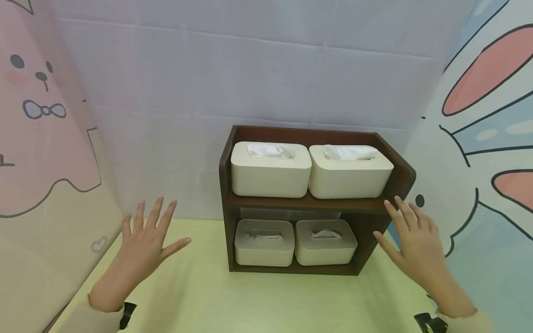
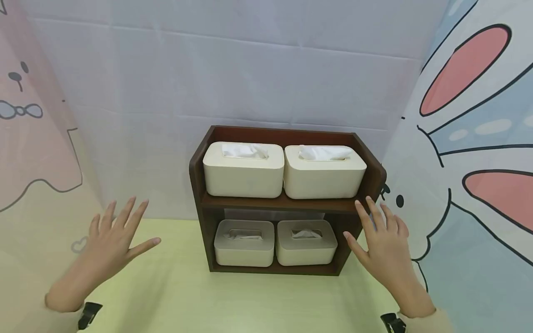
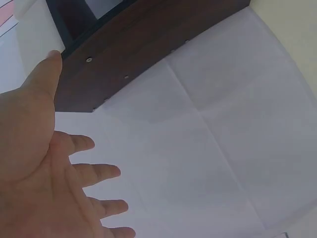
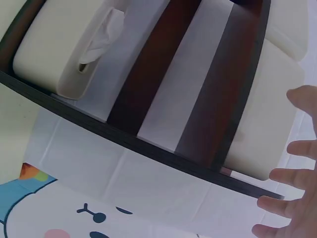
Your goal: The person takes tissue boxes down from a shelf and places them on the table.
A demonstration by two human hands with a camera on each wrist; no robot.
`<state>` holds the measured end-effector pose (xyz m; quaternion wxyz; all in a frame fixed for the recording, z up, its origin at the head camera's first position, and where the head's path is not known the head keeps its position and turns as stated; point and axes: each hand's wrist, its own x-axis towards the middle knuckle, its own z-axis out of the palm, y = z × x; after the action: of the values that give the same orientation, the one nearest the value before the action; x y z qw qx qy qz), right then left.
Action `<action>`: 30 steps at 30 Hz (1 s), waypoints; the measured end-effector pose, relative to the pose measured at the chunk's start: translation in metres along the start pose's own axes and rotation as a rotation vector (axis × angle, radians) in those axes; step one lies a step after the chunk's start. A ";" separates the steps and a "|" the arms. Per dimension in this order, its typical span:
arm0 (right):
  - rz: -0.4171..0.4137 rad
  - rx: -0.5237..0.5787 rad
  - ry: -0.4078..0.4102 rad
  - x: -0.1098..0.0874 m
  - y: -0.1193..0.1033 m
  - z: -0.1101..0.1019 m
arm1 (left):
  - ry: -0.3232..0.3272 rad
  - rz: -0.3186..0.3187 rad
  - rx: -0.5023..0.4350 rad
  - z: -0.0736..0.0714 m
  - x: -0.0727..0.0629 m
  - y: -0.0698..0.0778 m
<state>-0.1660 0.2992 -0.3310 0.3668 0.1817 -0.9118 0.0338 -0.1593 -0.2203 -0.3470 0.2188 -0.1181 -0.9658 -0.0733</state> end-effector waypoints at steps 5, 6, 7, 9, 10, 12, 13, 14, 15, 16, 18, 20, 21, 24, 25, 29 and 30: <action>-0.041 -0.031 0.119 0.016 0.001 -0.006 | 0.002 0.020 -0.011 -0.011 0.015 0.010; -0.045 -0.034 0.136 0.020 0.001 -0.007 | 0.006 0.029 -0.009 -0.013 0.018 0.012; -0.047 -0.035 0.149 0.023 0.002 -0.009 | 0.009 0.036 -0.007 -0.015 0.021 0.015; -0.046 -0.027 0.170 0.029 0.004 -0.012 | 0.023 0.047 -0.005 -0.019 0.028 0.020; -0.043 -0.016 0.178 0.032 0.006 -0.013 | 0.028 0.053 -0.003 -0.021 0.031 0.023; -0.040 -0.003 0.189 0.039 0.008 -0.015 | 0.047 0.067 -0.007 -0.025 0.037 0.029; -0.038 0.001 0.194 0.042 0.010 -0.016 | 0.054 0.072 -0.011 -0.027 0.040 0.031; -0.038 0.004 0.201 0.046 0.011 -0.017 | 0.064 0.079 -0.009 -0.028 0.043 0.034; -0.036 0.005 0.205 0.049 0.013 -0.017 | 0.074 0.089 -0.010 -0.029 0.046 0.036; -0.033 0.003 0.207 0.053 0.014 -0.018 | 0.080 0.095 -0.011 -0.031 0.049 0.038; -0.028 0.001 0.204 0.059 0.017 -0.019 | 0.097 0.107 -0.012 -0.033 0.054 0.040; -0.016 0.001 0.193 0.065 0.020 -0.019 | 0.114 0.120 -0.010 -0.034 0.060 0.042; -0.007 -0.001 0.184 0.068 0.021 -0.019 | 0.121 0.124 -0.011 -0.035 0.063 0.043; 0.027 0.002 0.160 0.074 0.026 -0.018 | 0.138 0.139 -0.015 -0.036 0.071 0.047; 0.040 0.001 0.152 0.076 0.028 -0.018 | 0.141 0.142 -0.018 -0.036 0.075 0.048; 0.088 0.012 0.114 0.082 0.034 -0.016 | 0.142 0.147 -0.028 -0.034 0.087 0.054; 0.100 0.015 0.101 0.083 0.036 -0.015 | 0.143 0.149 -0.027 -0.034 0.090 0.055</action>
<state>-0.2244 0.3096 -0.2607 0.4088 0.1364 -0.8998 0.0679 -0.2105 -0.1560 -0.2722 0.2902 -0.1868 -0.9353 -0.0782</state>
